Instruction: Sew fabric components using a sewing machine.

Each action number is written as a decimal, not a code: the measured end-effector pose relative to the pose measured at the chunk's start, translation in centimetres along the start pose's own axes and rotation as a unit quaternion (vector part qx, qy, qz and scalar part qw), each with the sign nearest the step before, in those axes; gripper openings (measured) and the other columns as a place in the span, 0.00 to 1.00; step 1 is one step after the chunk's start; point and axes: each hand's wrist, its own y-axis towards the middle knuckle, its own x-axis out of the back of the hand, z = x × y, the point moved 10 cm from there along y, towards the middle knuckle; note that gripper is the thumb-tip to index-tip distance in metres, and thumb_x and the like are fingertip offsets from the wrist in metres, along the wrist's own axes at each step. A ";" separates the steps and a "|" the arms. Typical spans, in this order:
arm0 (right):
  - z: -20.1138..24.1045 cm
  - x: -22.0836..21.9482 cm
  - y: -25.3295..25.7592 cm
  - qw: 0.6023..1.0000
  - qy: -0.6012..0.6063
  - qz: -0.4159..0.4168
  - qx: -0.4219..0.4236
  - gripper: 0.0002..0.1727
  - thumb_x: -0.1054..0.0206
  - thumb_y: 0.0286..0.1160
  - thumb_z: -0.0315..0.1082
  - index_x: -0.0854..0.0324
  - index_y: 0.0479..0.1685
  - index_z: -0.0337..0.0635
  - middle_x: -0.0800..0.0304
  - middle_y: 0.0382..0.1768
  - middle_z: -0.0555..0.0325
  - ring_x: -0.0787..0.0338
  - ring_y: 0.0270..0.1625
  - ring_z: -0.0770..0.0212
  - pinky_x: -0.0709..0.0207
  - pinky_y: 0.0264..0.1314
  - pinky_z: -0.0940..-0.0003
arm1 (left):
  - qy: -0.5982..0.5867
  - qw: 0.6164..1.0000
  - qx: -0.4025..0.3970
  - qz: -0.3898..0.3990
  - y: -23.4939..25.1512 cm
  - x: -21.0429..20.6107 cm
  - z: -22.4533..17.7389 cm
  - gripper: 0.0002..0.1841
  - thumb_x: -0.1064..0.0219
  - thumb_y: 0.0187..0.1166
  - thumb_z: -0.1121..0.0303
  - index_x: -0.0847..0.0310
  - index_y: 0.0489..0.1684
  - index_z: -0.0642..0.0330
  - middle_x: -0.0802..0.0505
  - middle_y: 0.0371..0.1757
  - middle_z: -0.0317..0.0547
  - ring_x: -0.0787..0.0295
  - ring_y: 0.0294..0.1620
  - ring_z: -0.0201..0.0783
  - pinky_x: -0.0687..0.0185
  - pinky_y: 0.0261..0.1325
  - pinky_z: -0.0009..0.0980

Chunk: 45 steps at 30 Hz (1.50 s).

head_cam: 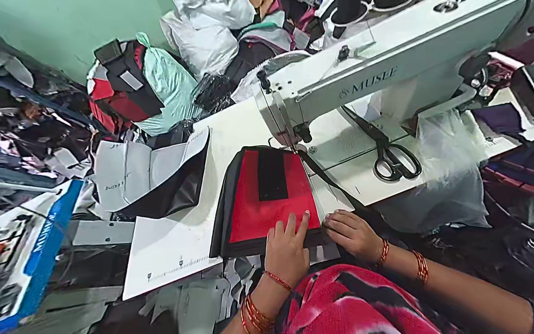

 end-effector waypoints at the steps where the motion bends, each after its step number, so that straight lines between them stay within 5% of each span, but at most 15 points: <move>1: 0.1 0.0 0.0 1.000 0.007 -0.008 0.003 0.12 0.43 0.82 0.24 0.13 0.41 0.44 0.04 0.49 0.52 0.07 0.60 0.54 0.23 0.75 0.60 | 0.000 1.000 -0.003 -0.012 -0.1 -0.3 -0.1 0.42 0.25 0.44 0.70 0.16 0.75 0.55 0.10 0.67 0.62 0.10 0.56 0.68 0.17 0.44 0.59; 4: 0.6 -0.1 0.2 1.000 0.014 -0.024 -0.002 0.12 0.42 0.81 0.23 0.12 0.37 0.43 0.03 0.46 0.52 0.06 0.58 0.54 0.22 0.73 0.62 | -0.028 0.999 -0.015 -0.003 -0.2 -1.4 0.0 0.43 0.29 0.46 0.76 0.20 0.78 0.59 0.18 0.81 0.54 0.23 0.79 0.69 0.21 0.65 0.63; 8: 1.4 -0.8 0.8 0.999 0.025 -0.038 -0.006 0.13 0.42 0.80 0.23 0.13 0.33 0.45 0.04 0.42 0.54 0.08 0.53 0.57 0.24 0.74 0.62 | -0.071 0.997 -0.025 -0.017 -0.7 -1.9 1.2 0.41 0.39 0.52 0.76 0.22 0.80 0.59 0.19 0.82 0.52 0.27 0.83 0.67 0.27 0.76 0.61; 19: 1.3 -0.4 0.7 0.997 0.054 -0.058 -0.008 0.13 0.44 0.76 0.20 0.20 0.25 0.41 0.08 0.31 0.52 0.06 0.50 0.53 0.20 0.72 0.62 | -0.049 0.998 -0.028 -0.016 0.0 -2.0 -0.6 0.38 0.38 0.55 0.76 0.21 0.79 0.58 0.18 0.81 0.55 0.25 0.82 0.65 0.29 0.75 0.64; 30: 1.1 -0.6 0.7 0.996 0.062 -0.059 -0.015 0.13 0.43 0.77 0.20 0.18 0.28 0.42 0.06 0.34 0.53 0.06 0.50 0.55 0.19 0.72 0.63 | -0.037 0.998 -0.045 -0.014 -0.4 -2.3 -0.2 0.40 0.35 0.52 0.76 0.22 0.80 0.59 0.19 0.82 0.57 0.24 0.81 0.65 0.29 0.75 0.64; 35: 0.9 -0.4 0.6 0.995 0.066 -0.066 -0.023 0.11 0.43 0.81 0.23 0.17 0.34 0.41 0.06 0.38 0.51 0.06 0.50 0.55 0.21 0.73 0.63 | -0.031 0.998 -0.058 -0.003 -0.7 -2.8 -0.3 0.42 0.32 0.52 0.71 0.25 0.82 0.62 0.21 0.83 0.59 0.27 0.83 0.67 0.31 0.76 0.65; 40: -0.6 -1.2 0.7 0.996 0.028 -0.037 -0.076 0.07 0.43 0.88 0.30 0.20 0.53 0.46 0.10 0.52 0.51 0.10 0.60 0.56 0.27 0.79 0.59 | -0.046 0.995 -0.078 -0.031 -1.3 -2.8 -0.1 0.38 0.34 0.64 0.55 0.23 0.79 0.64 0.16 0.79 0.56 0.25 0.82 0.63 0.32 0.77 0.65; 45: -0.4 -1.6 1.3 0.998 0.030 -0.031 -0.047 0.13 0.43 0.81 0.22 0.11 0.44 0.43 0.03 0.51 0.53 0.07 0.61 0.55 0.23 0.76 0.60 | -0.088 0.991 -0.103 -0.001 -0.2 -1.4 0.2 0.39 0.43 0.67 0.44 0.17 0.72 0.64 0.12 0.73 0.55 0.19 0.77 0.61 0.31 0.78 0.64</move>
